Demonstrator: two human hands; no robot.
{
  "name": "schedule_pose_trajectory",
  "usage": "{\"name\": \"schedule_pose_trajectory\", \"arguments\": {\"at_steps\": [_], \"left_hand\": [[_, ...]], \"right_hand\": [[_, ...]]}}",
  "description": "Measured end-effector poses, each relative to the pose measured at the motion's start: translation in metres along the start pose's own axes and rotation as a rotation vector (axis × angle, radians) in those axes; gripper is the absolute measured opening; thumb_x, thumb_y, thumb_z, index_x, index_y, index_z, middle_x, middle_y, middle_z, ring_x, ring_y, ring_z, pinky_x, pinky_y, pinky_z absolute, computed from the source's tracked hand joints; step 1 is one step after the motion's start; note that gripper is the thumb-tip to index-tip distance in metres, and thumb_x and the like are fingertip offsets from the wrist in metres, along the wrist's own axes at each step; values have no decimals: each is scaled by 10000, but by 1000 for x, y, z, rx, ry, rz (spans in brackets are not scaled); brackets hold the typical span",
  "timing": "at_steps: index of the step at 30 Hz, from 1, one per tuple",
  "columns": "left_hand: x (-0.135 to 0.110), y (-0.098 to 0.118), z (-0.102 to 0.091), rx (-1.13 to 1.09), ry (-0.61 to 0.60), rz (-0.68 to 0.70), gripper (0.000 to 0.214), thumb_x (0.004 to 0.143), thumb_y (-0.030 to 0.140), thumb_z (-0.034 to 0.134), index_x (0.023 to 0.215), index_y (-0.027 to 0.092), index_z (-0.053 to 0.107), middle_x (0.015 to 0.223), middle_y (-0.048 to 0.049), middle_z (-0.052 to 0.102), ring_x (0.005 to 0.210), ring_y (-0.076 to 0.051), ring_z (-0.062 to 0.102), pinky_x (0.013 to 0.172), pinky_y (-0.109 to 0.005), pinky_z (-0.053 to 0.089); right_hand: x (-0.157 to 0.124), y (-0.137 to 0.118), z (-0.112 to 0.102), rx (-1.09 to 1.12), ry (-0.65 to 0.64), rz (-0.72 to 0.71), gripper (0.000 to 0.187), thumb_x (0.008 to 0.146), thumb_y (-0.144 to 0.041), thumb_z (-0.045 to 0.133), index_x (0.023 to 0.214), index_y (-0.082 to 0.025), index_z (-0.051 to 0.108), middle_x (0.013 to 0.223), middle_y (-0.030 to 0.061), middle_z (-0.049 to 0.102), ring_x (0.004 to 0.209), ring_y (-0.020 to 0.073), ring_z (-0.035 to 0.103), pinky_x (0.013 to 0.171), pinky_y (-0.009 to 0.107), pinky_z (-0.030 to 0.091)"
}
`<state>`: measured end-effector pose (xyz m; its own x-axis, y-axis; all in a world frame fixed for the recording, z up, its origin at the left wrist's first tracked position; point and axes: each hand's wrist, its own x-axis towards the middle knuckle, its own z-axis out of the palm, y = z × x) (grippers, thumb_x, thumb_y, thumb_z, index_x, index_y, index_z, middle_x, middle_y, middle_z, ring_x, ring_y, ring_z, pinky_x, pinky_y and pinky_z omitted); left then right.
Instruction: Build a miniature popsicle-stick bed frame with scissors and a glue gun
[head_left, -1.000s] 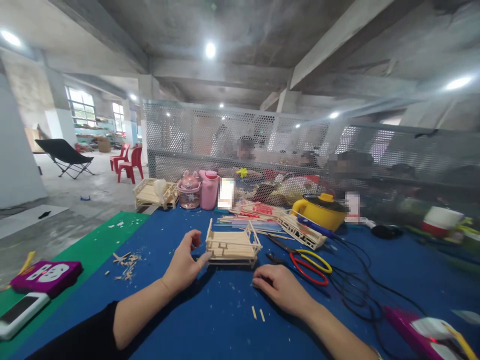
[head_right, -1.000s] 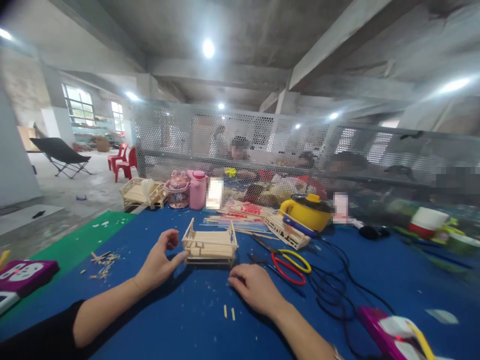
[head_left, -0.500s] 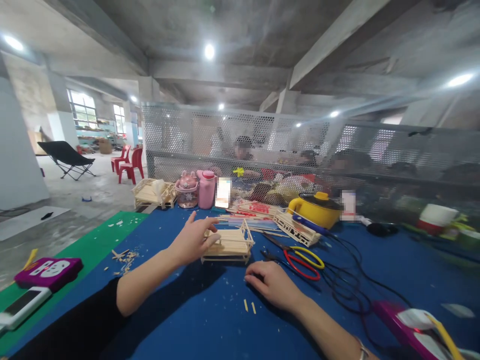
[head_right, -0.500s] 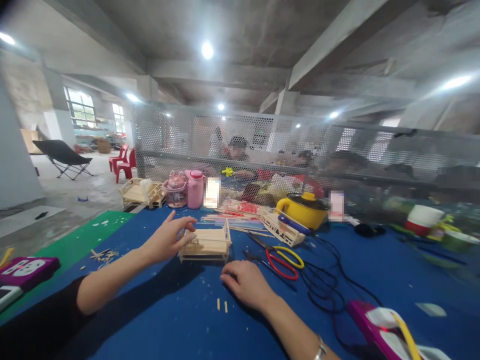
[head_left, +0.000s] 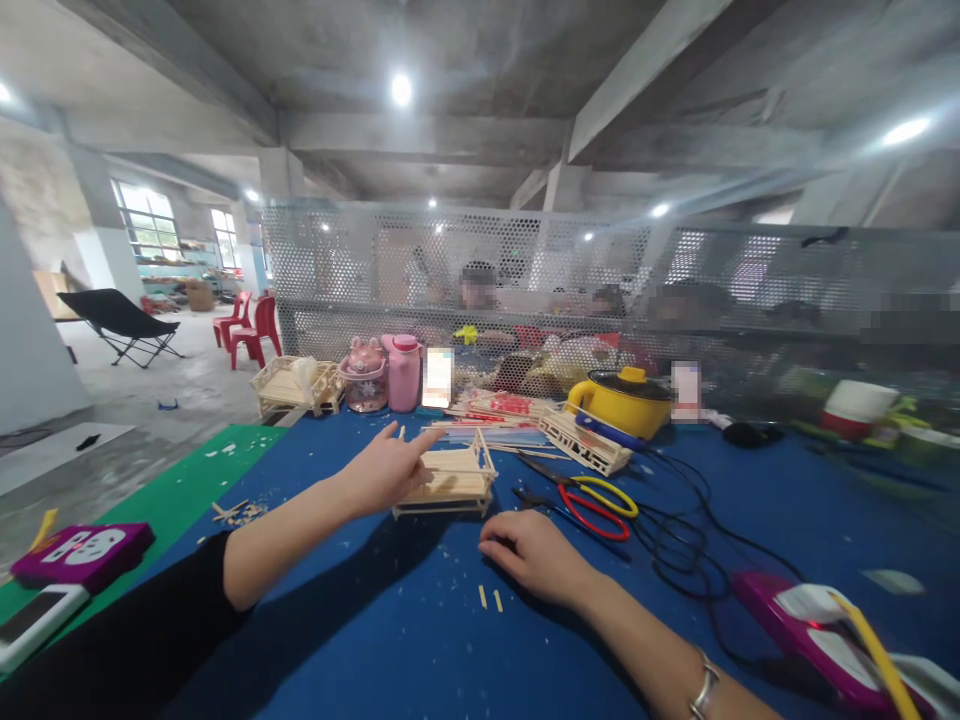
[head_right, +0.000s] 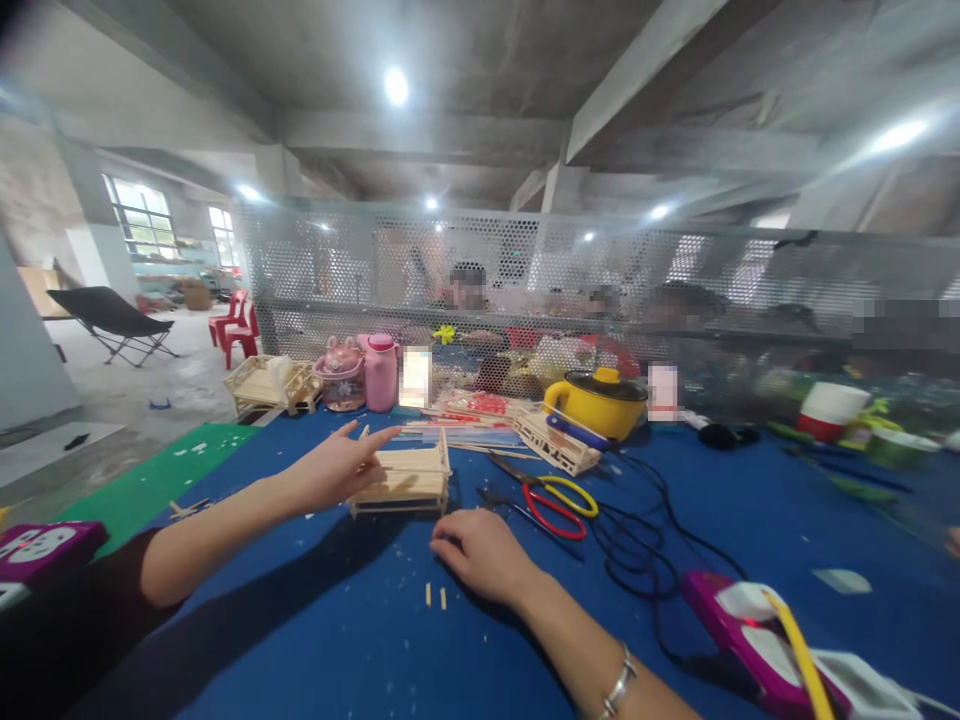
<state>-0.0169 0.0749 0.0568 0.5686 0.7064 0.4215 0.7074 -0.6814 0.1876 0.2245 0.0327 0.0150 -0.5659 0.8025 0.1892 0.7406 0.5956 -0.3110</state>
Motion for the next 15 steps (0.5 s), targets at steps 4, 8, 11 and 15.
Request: {"name": "schedule_pose_trajectory", "arguments": {"at_steps": [4, 8, 11, 15], "left_hand": [[1, -2, -6, -51, 17, -2, 531, 812, 264, 525, 1325, 238, 392, 891, -50, 730, 881, -224, 659, 1058, -511, 234], [0, -6, -19, -165, 315, -66, 509, 826, 369, 520, 1296, 212, 405, 1209, -109, 604, 1123, -234, 550, 1019, -444, 338], [-9, -6, -18, -213, 704, -169, 342, 852, 345, 473, 1158, 194, 490, 1111, -99, 619, 1055, -207, 570, 951, -380, 414], [-31, -10, 4, -177, 813, -144, 245, 842, 305, 485, 1065, 206, 511, 1051, -71, 590, 1015, -202, 553, 939, -371, 418]], "right_hand": [[0, 2, 1, -13, 4, -5, 242, 865, -329, 482, 846, -202, 687, 854, 31, 704, 738, 138, 608, 671, 225, 397], [-2, 2, -3, -1, 6, -13, 217, 855, -302, 489, 845, -203, 683, 851, 27, 699, 763, 141, 609, 690, 227, 402], [-4, 3, -10, -7, 12, -11, 190, 834, -256, 496, 881, -207, 673, 861, 27, 687, 765, 143, 599, 706, 236, 403], [-7, 11, -18, -25, 16, 31, 205, 757, -168, 537, 927, -206, 645, 843, 28, 649, 728, 140, 563, 686, 241, 397]]}}
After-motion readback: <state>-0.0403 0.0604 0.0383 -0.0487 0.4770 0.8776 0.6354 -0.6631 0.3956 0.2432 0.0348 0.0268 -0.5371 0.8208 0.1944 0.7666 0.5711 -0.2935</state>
